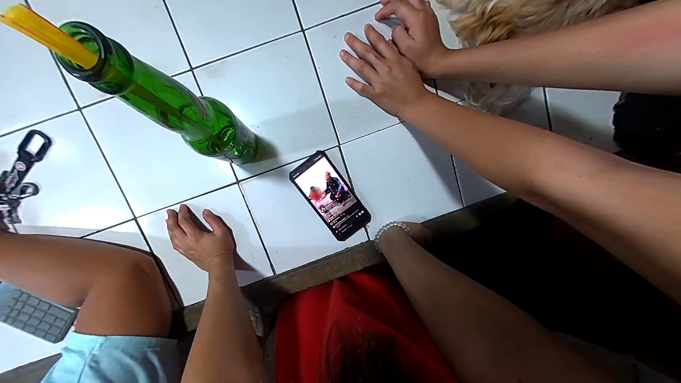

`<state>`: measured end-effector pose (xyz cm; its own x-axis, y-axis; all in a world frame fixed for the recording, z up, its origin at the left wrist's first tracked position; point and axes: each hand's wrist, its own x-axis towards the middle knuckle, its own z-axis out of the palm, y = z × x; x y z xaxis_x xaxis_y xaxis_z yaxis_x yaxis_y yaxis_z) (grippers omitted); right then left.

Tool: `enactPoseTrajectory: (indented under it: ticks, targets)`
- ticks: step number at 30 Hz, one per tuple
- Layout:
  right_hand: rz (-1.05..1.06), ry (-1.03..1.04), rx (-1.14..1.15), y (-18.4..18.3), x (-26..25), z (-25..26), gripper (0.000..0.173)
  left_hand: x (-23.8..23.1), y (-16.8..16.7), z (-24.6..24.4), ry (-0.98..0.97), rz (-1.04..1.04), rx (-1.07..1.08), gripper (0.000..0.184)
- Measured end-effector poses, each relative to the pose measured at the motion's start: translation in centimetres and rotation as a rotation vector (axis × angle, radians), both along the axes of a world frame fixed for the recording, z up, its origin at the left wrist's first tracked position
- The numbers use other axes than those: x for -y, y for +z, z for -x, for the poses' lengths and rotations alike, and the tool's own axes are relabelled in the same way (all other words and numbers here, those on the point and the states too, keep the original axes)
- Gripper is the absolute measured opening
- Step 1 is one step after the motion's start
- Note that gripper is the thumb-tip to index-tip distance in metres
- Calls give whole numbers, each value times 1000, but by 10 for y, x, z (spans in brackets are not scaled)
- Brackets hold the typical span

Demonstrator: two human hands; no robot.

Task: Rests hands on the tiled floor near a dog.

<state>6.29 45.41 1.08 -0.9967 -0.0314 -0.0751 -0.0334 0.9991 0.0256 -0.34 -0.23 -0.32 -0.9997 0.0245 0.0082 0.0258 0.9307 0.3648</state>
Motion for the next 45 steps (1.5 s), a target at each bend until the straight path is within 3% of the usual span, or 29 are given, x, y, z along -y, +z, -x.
enactPoseTrajectory:
  ticks: [14, 17, 20, 23, 25, 28, 39, 45]
  targets:
    - [-61, 2, 47, 2, 1, 0, 50, 1, 0, 0, -6, 5, 4, 55]
    - [125, -65, -97, -36, -27, 3, 52, 0, 1, 0, 0, 8, 8, 55]
    - [136, -55, -159, -57, -43, 5, 56, 0, 2, -1, 1, 13, 4, 55]
    - [133, -53, -153, -55, -40, 4, 55, -1, 2, 0, 2, 14, 1, 54]
    - [119, -63, -86, -34, -25, 2, 52, -1, 1, 0, 6, 11, 6, 54]
    - [-72, 11, 23, 0, 0, 0, 50, -1, 1, 1, 8, 13, 1, 55]
    - [-51, 3, -1, -3, -1, 0, 50, -1, 1, 0, 8, 2, -1, 54]
    - [-145, 8, 57, 1, 2, 1, 53, 1, 0, 0, -4, -3, -1, 55]
